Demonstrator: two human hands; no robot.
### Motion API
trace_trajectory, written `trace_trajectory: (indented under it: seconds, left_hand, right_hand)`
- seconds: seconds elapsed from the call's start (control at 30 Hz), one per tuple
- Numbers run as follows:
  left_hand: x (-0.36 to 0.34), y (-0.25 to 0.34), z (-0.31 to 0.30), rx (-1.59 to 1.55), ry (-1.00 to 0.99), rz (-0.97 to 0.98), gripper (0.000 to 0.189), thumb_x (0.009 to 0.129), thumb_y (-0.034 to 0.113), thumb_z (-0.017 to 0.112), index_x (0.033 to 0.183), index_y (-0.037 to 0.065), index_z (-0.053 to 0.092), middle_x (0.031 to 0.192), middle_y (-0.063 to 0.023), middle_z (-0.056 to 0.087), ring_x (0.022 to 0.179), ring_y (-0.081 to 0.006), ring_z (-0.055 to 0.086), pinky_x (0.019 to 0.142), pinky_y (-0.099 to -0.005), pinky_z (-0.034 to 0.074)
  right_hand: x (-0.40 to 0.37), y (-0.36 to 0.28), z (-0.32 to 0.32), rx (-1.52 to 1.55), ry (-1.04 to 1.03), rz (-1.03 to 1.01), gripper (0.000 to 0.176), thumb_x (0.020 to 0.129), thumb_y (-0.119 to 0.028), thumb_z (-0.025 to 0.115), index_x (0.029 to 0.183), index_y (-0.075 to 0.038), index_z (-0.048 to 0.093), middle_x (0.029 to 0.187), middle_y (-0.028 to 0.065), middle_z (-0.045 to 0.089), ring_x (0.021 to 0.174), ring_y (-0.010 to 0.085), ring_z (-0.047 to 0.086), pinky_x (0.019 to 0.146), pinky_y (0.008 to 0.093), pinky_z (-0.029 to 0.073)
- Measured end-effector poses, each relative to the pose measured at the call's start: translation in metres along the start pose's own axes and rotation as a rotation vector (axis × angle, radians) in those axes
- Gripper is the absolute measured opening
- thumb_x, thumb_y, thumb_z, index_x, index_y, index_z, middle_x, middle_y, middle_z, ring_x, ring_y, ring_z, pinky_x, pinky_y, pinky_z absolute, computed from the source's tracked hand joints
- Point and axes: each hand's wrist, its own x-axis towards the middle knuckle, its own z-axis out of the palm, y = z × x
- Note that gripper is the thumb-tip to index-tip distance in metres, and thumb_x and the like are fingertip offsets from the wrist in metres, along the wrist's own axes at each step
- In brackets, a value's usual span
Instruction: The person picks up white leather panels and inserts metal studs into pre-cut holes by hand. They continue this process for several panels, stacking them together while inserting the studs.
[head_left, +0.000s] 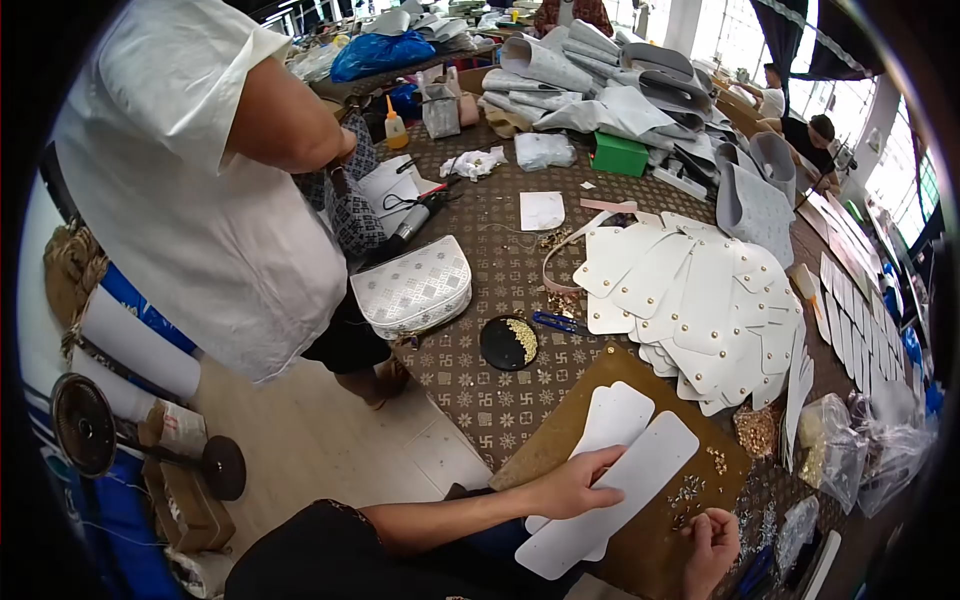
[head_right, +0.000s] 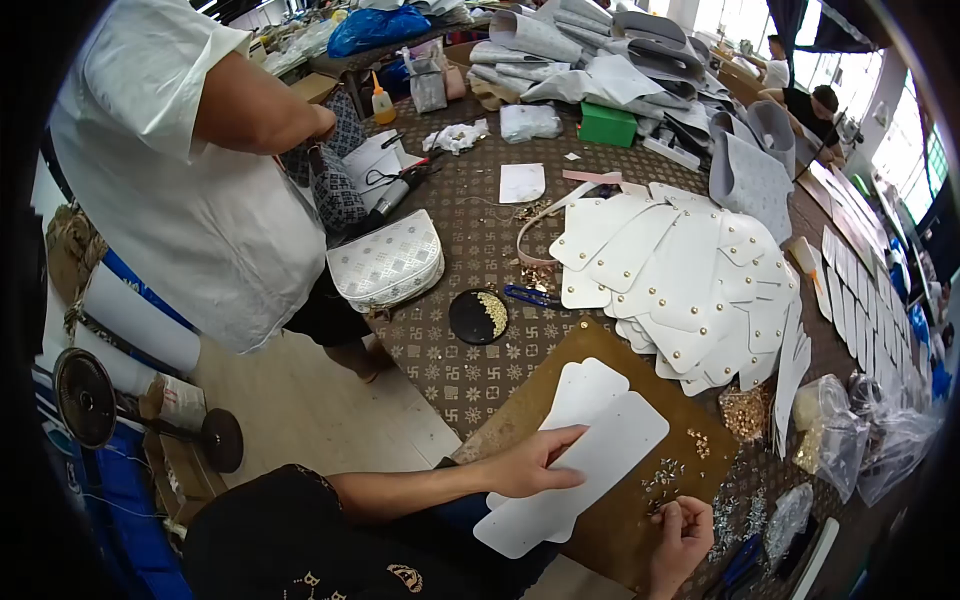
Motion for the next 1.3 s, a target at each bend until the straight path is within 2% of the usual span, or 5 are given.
trace_trajectory:
  seconds: [0.63,0.7,0.8,1.13,1.3]
  left_hand:
    - [0.001,0.004,0.015,-0.037,-0.043,-0.042,0.063,0.094,-0.005,0.063,0.153,-0.002,0.04,0.138,-0.0089,0.06,0.126,-0.0155,0.058,0.106,-0.0325,0.047]
    - [0.002,0.003,0.016,-0.015,-0.05,-0.01,0.063,0.094,-0.005,0.063,0.153,-0.002,0.04,0.138,-0.0094,0.06,0.126,-0.016,0.058,0.106,-0.0325,0.047]
    - [0.001,0.002,0.021,-0.035,-0.053,-0.033,0.062,0.094,-0.003,0.066,0.151,-0.003,0.042,0.136,-0.01,0.062,0.124,-0.0163,0.06,0.105,-0.0332,0.049]
    - [0.003,-0.001,0.02,-0.023,-0.104,-0.029,0.052,0.098,-0.006,0.059,0.148,-0.001,0.047,0.124,-0.0064,0.064,0.11,-0.0118,0.062,0.095,-0.0278,0.051]
    - [0.009,-0.002,0.015,0.2,-0.159,0.118,0.049,0.096,-0.007,0.059,0.144,-0.002,0.052,0.123,-0.0075,0.065,0.113,-0.0145,0.061,0.098,-0.031,0.049]
  right_hand:
    - [0.003,-0.051,0.052,0.295,-0.042,0.042,0.012,0.094,0.009,0.068,0.104,0.004,0.068,0.099,0.0084,0.071,0.089,0.0147,0.072,0.075,0.0239,0.056]
    - [0.008,-0.044,0.057,0.285,-0.061,-0.238,0.014,0.092,0.012,0.068,0.103,0.003,0.069,0.11,0.0063,0.064,0.097,0.0119,0.066,0.081,0.0231,0.053]
    - [0.014,-0.037,0.061,0.325,-0.061,-0.243,0.015,0.091,0.013,0.068,0.102,0.003,0.07,0.116,0.0055,0.058,0.101,0.011,0.06,0.086,0.0241,0.051]
    - [0.016,-0.036,0.066,0.471,-0.042,-0.09,0.011,0.093,0.011,0.068,0.101,0.004,0.069,0.109,0.0043,0.064,0.099,0.0107,0.063,0.088,0.0246,0.051]
    - [0.014,-0.042,0.065,0.53,-0.028,-0.101,0.023,0.096,0.002,0.071,0.117,0.001,0.061,0.107,0.0044,0.067,0.095,0.0093,0.065,0.086,0.0239,0.053]
